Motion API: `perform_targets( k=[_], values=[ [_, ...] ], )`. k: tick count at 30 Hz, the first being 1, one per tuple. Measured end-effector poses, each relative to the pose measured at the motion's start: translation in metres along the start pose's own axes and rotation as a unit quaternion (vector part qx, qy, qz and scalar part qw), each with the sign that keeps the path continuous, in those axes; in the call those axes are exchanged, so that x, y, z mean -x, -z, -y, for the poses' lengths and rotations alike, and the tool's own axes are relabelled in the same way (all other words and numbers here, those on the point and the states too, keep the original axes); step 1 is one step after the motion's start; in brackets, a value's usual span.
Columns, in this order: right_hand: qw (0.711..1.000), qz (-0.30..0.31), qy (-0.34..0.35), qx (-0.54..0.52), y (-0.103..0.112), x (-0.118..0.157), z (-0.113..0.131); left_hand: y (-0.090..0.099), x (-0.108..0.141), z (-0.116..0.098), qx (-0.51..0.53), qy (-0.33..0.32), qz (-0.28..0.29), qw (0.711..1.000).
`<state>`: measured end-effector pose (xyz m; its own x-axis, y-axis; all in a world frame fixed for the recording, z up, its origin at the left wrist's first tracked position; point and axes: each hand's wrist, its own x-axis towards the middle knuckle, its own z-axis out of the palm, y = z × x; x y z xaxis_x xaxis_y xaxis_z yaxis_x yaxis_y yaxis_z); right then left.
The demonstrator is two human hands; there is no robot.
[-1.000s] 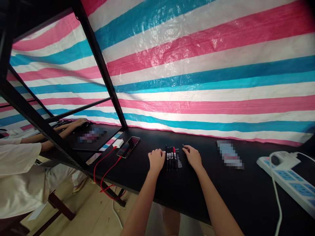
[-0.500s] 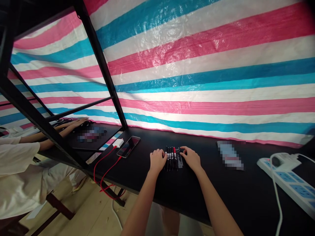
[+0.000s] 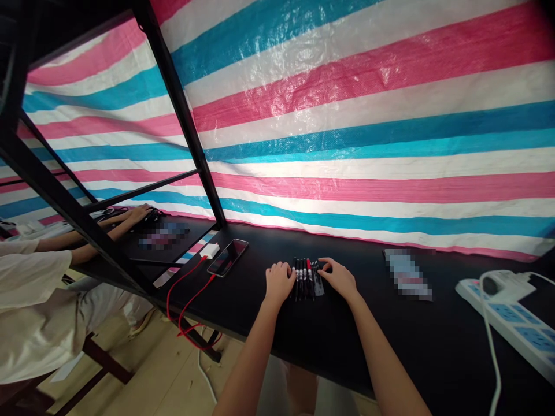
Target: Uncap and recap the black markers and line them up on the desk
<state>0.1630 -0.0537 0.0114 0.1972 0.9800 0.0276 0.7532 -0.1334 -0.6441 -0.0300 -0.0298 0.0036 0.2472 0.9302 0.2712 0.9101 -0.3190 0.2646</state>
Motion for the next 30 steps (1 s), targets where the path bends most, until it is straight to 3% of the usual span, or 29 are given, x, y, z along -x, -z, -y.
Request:
perform_targets(
  k=[24, 30],
  values=[
    [1.000, 0.018, 0.006, 0.019, 0.003, 0.002, 0.004, 0.014, 0.001, -0.005, -0.020, 0.008, 0.062, 0.998],
    [1.000, 0.016, 0.010, 0.022, 0.002, 0.002, 0.002, 0.011, 0.001, -0.004, -0.020, -0.009, 0.050, 0.999]
  ],
)
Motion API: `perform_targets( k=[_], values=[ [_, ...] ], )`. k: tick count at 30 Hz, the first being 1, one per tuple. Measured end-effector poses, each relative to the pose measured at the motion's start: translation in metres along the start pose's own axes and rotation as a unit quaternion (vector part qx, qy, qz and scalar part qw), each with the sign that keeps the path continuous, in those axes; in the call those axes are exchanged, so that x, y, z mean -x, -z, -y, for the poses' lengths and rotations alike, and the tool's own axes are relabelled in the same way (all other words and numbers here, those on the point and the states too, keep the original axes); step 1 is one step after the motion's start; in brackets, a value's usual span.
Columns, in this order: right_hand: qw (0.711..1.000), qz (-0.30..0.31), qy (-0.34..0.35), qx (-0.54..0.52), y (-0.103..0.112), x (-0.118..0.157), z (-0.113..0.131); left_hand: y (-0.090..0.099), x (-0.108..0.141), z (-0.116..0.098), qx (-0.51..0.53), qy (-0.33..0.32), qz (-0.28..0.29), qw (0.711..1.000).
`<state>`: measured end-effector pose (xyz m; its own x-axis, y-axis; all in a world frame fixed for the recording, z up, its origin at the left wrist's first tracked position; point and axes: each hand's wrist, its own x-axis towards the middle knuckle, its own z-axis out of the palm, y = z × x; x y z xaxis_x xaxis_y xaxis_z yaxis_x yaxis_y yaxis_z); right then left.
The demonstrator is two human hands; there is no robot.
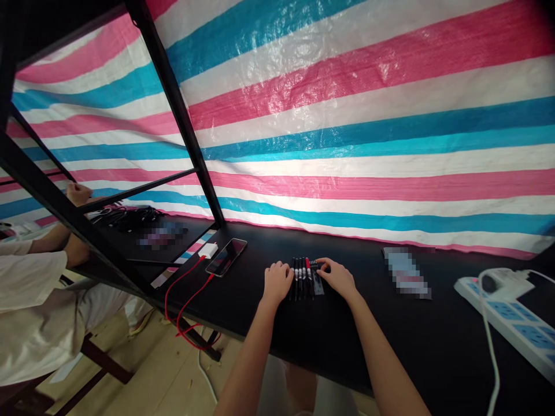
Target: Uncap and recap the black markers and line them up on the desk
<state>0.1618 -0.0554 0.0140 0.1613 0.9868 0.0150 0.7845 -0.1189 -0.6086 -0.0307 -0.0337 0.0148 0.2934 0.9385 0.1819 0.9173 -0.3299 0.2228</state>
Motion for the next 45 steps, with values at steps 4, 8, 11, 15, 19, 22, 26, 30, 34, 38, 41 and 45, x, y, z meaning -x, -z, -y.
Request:
perform_targets(
  k=[4, 8, 11, 15, 19, 22, 26, 30, 34, 38, 41, 45],
  values=[
    [1.000, -0.006, 0.001, -0.001, -0.0002, 0.0001, 0.0004, -0.0037, -0.0006, 0.0017, -0.002, -0.003, -0.014, 1.000],
    [1.000, -0.006, 0.003, -0.002, 0.0003, 0.0013, 0.0018, -0.0048, -0.0008, 0.0028, -0.001, -0.005, -0.012, 1.000],
    [1.000, -0.008, 0.006, 0.000, 0.0009, 0.0022, 0.0024, -0.0042, -0.0010, 0.0029, 0.002, -0.002, -0.009, 1.000],
    [1.000, -0.011, 0.005, 0.012, 0.0005, 0.0024, 0.0025, -0.0019, -0.0005, 0.0009, 0.002, 0.000, -0.003, 1.000],
    [1.000, -0.026, -0.003, 0.009, -0.0007, 0.0017, 0.0024, -0.0004, 0.0000, -0.0014, -0.002, 0.020, -0.002, 1.000],
    [0.998, -0.051, -0.033, 0.006, -0.0006, 0.0015, 0.0017, -0.0019, -0.0006, -0.0001, -0.016, 0.050, -0.020, 0.998],
    [0.994, -0.081, -0.068, 0.010, 0.0005, 0.0018, -0.0009, -0.0044, -0.0018, 0.0032, -0.019, 0.083, -0.043, 0.995],
    [0.995, -0.070, -0.059, 0.029, 0.0003, 0.0020, -0.0017, -0.0027, -0.0012, 0.0019, -0.002, 0.064, -0.024, 0.998],
    [0.995, -0.062, -0.062, 0.049, -0.0001, 0.0018, -0.0001, -0.0009, 0.0002, 0.0001, 0.007, 0.048, -0.019, 0.999],
    [0.995, -0.061, -0.059, 0.051, 0.0006, 0.0019, 0.0004, -0.0034, 0.0002, 0.0024, 0.014, 0.026, -0.025, 0.999],
    [0.995, -0.062, -0.056, 0.051, 0.0006, 0.0016, -0.0002, -0.0057, -0.0003, 0.0040, 0.018, 0.012, -0.028, 0.999],
    [0.995, -0.060, -0.056, 0.049, -0.0003, 0.0006, -0.0010, -0.0063, -0.0005, 0.0047, 0.021, -0.002, -0.022, 1.000]
  ],
)
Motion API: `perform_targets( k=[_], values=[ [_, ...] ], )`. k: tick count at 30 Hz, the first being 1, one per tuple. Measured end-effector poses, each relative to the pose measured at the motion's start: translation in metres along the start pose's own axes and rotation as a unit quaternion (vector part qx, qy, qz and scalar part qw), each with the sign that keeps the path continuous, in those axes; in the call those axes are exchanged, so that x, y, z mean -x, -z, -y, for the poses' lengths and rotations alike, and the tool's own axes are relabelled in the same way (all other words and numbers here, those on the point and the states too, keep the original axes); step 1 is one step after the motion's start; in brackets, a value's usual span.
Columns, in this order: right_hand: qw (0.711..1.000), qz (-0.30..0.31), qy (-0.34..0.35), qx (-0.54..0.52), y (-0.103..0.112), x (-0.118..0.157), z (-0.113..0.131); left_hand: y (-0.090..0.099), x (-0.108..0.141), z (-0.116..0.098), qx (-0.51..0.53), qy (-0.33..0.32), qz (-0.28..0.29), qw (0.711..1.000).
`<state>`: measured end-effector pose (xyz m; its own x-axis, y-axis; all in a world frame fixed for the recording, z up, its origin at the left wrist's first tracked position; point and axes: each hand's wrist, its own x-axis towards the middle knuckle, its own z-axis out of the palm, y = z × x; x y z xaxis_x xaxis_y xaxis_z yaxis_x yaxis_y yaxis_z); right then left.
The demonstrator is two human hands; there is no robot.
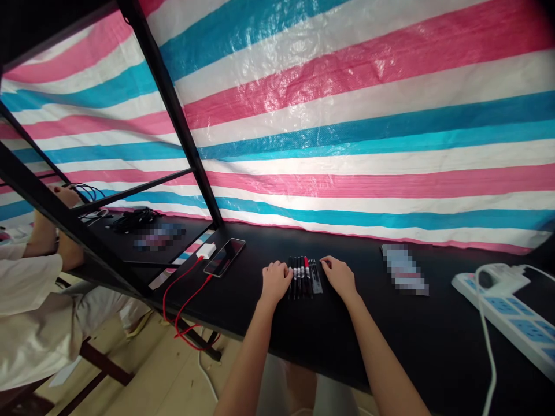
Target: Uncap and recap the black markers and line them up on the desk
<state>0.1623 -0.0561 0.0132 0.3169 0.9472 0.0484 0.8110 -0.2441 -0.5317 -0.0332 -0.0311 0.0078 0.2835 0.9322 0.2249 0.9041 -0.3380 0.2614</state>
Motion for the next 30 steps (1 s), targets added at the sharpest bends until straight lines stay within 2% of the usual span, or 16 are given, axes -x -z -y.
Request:
perform_targets(
  k=[10, 17, 22, 30],
  values=[
    [1.000, 0.005, -0.002, 0.017, 0.0019, 0.0011, 0.0033, -0.0013, 0.0016, -0.0003, 0.017, -0.012, -0.016, 1.000],
    [1.000, 0.001, 0.000, 0.016, 0.0003, 0.0014, 0.0024, -0.0005, 0.0016, -0.0021, -0.007, -0.007, 0.001, 1.000],
    [1.000, -0.001, -0.004, 0.018, -0.0015, 0.0001, 0.0018, -0.0022, 0.0008, -0.0005, -0.009, -0.007, -0.016, 1.000],
    [1.000, -0.001, -0.006, 0.018, -0.0007, 0.0009, 0.0034, -0.0001, -0.0010, 0.0017, -0.020, 0.051, -0.033, 0.998]
  ],
)
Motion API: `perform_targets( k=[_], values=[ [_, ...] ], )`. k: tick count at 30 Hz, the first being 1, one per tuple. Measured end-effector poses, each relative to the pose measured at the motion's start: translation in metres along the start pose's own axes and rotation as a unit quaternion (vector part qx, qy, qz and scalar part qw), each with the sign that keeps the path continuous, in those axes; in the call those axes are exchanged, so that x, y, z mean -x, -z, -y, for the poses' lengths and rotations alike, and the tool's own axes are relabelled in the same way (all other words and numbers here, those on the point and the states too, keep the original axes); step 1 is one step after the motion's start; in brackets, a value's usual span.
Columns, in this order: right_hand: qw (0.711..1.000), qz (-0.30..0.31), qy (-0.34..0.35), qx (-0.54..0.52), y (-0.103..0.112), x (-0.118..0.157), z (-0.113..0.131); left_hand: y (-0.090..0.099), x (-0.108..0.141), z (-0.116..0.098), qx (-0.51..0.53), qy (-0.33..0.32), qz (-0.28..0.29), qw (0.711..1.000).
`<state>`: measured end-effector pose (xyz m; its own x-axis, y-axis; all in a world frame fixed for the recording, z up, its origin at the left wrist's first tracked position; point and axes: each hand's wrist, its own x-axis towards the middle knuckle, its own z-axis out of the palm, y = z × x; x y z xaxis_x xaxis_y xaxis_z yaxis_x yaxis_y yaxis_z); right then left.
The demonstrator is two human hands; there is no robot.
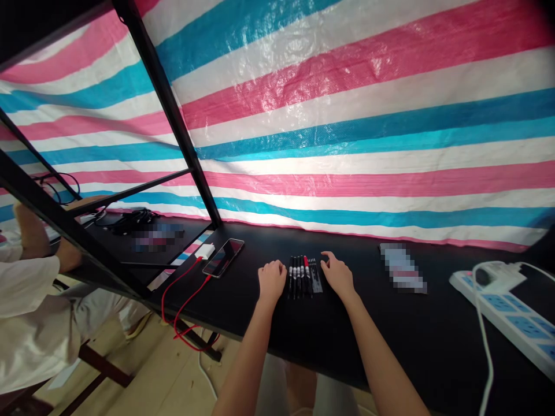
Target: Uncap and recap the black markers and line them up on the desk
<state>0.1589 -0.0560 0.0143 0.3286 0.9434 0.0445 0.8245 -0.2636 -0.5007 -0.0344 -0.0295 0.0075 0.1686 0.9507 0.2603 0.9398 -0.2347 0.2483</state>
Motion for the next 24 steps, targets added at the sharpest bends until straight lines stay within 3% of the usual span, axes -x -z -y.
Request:
perform_targets(
  k=[7, 24],
  values=[
    [0.994, -0.014, -0.100, 0.041, 0.004, 0.002, -0.003, -0.003, -0.004, 0.001, -0.049, 0.031, -0.002, 0.998],
    [0.995, -0.014, -0.072, 0.063, 0.005, 0.004, -0.005, -0.008, -0.003, 0.003, -0.064, 0.003, -0.002, 0.998]
  ],
)
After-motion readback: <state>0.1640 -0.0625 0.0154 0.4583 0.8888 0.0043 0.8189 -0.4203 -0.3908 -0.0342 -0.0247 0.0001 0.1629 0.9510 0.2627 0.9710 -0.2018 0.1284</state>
